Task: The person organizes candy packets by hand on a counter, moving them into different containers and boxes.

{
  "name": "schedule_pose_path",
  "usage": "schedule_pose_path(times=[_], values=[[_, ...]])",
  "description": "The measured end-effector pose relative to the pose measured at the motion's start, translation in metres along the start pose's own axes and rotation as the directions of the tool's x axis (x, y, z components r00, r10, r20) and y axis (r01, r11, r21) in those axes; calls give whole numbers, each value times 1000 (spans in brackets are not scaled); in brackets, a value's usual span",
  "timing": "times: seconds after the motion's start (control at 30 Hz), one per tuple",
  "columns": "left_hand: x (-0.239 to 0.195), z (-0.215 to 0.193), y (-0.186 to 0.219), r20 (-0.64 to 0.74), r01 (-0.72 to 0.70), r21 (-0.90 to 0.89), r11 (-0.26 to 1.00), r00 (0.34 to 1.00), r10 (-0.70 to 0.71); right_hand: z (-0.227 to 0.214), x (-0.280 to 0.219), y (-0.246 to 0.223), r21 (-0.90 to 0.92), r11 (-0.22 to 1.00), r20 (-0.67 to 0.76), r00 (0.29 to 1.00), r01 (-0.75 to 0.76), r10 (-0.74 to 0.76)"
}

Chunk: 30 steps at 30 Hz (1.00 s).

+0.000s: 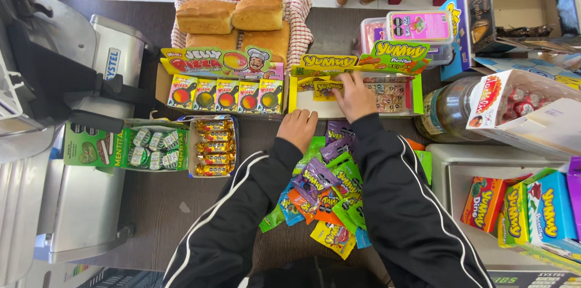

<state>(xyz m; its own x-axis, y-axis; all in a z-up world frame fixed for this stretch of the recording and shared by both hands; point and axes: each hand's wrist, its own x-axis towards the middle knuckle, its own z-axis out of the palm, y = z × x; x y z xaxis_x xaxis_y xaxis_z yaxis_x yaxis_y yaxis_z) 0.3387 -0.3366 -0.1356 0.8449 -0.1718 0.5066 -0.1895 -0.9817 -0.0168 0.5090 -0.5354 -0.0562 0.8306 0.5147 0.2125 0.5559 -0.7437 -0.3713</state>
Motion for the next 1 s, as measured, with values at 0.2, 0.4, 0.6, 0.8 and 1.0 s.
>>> schedule_pose_path(times=[0.2,0.4,0.6,0.8,1.0], values=[[-63,-83,4,419,341,-508,791,900,-118,-107,-96,-6,338,940,266,963,-52,-43],[-126,-96,32,755,509,-405,760,654,-36,-133,-186,-29,327,901,613,790,-285,27],[-193,-110,131,420,174,-562,809,902,98,-138,-294,-43,238,868,922,383,-436,-61],[-220,-135,154,377,-331,-564,757,712,592,-81,-364,-44,268,913,931,326,-308,-163],[-218,-131,152,140,-403,-476,781,842,520,-79,-377,-43,169,833,961,275,-527,-21]])
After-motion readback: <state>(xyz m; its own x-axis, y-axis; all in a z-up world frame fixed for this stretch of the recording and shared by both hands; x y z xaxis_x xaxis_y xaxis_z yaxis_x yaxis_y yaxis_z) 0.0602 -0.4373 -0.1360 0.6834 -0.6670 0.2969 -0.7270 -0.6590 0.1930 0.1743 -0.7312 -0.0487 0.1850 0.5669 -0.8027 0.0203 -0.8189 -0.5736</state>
